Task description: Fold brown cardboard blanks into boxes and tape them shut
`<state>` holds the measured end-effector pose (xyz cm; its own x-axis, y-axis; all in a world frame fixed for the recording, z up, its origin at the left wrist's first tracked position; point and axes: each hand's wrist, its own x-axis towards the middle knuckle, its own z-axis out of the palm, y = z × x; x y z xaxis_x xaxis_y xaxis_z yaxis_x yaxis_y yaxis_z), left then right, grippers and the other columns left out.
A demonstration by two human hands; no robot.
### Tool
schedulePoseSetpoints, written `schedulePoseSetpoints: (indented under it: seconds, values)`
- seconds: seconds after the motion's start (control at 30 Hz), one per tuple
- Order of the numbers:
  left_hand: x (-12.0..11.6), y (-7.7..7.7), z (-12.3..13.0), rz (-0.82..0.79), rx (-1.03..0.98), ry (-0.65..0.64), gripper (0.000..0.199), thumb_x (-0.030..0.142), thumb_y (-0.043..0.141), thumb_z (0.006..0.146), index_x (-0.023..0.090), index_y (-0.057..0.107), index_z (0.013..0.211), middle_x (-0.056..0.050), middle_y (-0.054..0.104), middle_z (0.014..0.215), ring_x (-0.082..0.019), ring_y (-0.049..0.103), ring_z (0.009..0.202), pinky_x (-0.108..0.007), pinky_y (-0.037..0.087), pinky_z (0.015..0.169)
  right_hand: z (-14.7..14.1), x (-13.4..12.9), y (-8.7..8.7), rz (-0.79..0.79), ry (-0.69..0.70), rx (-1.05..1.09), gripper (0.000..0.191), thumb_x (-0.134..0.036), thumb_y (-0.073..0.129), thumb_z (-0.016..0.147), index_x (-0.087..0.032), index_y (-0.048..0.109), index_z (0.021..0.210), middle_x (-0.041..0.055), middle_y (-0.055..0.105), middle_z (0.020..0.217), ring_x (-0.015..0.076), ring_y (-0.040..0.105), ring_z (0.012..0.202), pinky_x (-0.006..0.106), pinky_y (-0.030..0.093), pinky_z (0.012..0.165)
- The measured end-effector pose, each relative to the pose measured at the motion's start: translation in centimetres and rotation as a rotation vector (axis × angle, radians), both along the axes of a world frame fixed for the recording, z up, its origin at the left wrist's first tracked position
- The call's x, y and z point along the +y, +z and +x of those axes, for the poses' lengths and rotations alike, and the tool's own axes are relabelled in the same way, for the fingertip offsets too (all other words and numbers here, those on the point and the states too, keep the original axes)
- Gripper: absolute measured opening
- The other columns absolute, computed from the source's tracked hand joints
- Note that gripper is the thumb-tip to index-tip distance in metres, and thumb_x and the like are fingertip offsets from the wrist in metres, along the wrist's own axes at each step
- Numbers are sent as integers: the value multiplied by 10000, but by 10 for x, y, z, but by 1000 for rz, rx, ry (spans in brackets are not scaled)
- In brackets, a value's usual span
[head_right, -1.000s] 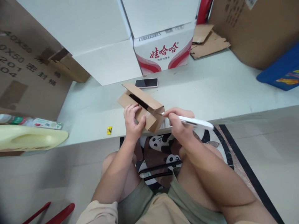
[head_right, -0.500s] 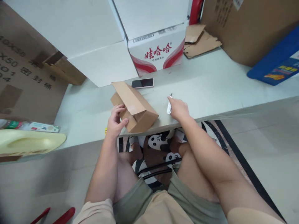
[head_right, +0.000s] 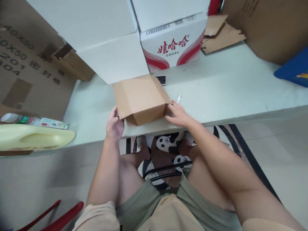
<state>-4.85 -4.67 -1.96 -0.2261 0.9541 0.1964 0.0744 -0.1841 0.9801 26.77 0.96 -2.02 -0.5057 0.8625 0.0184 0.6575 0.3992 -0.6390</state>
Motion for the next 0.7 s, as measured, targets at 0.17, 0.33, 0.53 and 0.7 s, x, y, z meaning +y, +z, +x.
schedulePoseSetpoints:
  seconds: [0.17,0.33,0.53,0.7]
  values:
    - [5,-5,17,-19,106,-101,1147,795,796,509,300,349,1442,-183,572,1425,-337,627,1274,-474,529,1048,-20,4,-1,-171,-98,343,835,-418,557,813,-93,273,1528,219,487,1510,336,514,1368,516,436,1148]
    - [6,-8,22,14,140,-55,1122,713,844,538,277,320,1429,-206,542,1445,-299,605,1309,-441,506,1084,-33,5,0,-222,-254,578,669,-442,624,771,-163,447,1352,186,585,1400,301,576,1303,484,484,1101]
    - [3,3,24,-56,93,109,785,609,876,566,207,586,1174,-124,709,1124,-249,699,1059,-387,565,949,-28,-10,16,-94,-525,372,649,-548,778,630,-193,576,1134,115,680,1036,304,647,985,486,520,890]
    - [-3,15,27,-60,28,228,600,543,879,557,187,657,985,-70,730,964,-188,684,867,-293,564,765,-18,-10,18,-195,-488,665,459,-644,587,791,-223,627,967,22,648,807,201,596,791,363,499,775]
